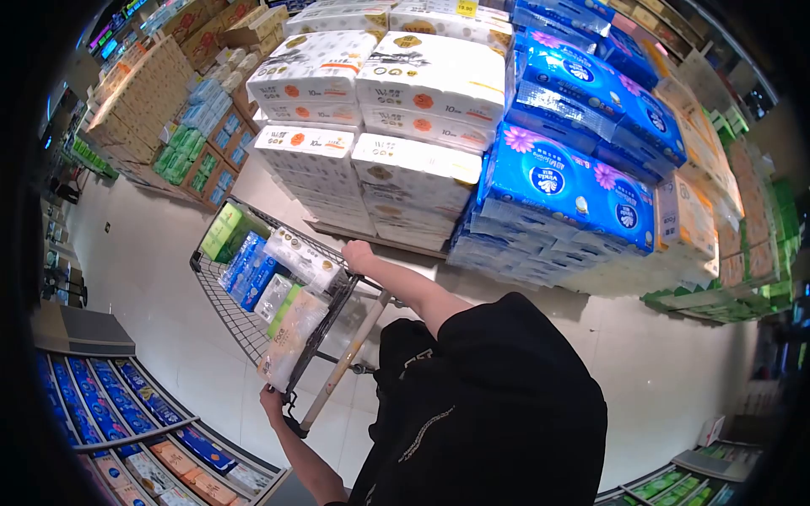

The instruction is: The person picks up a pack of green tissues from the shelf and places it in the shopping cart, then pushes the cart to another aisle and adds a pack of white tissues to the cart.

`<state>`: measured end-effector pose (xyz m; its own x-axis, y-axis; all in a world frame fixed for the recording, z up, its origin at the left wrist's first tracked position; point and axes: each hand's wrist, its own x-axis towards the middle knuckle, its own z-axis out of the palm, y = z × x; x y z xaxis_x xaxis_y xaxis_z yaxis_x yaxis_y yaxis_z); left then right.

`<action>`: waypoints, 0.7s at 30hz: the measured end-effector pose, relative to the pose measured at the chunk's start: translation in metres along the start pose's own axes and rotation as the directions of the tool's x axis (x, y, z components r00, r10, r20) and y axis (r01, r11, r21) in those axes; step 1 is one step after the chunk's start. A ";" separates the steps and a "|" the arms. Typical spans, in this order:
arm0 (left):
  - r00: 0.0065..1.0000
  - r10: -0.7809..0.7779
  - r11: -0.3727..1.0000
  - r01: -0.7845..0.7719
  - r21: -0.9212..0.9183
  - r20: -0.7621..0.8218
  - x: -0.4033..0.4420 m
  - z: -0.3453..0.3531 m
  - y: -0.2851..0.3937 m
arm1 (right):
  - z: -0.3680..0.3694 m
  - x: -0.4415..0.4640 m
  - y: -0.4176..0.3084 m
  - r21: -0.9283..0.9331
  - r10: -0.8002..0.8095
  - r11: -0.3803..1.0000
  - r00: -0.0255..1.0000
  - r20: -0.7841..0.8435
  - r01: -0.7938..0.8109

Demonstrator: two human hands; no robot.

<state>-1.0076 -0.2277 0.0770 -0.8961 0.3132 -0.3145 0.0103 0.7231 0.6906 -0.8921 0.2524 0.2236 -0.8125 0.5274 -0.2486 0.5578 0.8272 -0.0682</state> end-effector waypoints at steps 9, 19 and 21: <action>0.998 -0.044 0.998 0.046 -0.031 0.047 0.062 -0.035 0.022 | -0.020 0.041 -0.024 -0.018 0.017 1.000 0.995 0.095 -0.015; 0.997 -0.031 0.999 0.033 -0.019 0.075 0.144 -0.078 0.041 | -0.020 0.101 -0.053 0.088 0.050 0.995 0.999 -0.006 -0.050; 0.997 -0.025 1.000 0.027 -0.014 0.071 0.165 -0.086 0.043 | -0.026 0.109 -0.061 0.099 0.074 0.992 0.997 0.028 -0.076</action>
<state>-1.1936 -0.1978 0.1106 -0.8626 0.3373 -0.3771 -0.0196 0.7226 0.6910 -1.0190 0.2648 0.2259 -0.7640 0.5811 -0.2803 0.6320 0.7615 -0.1440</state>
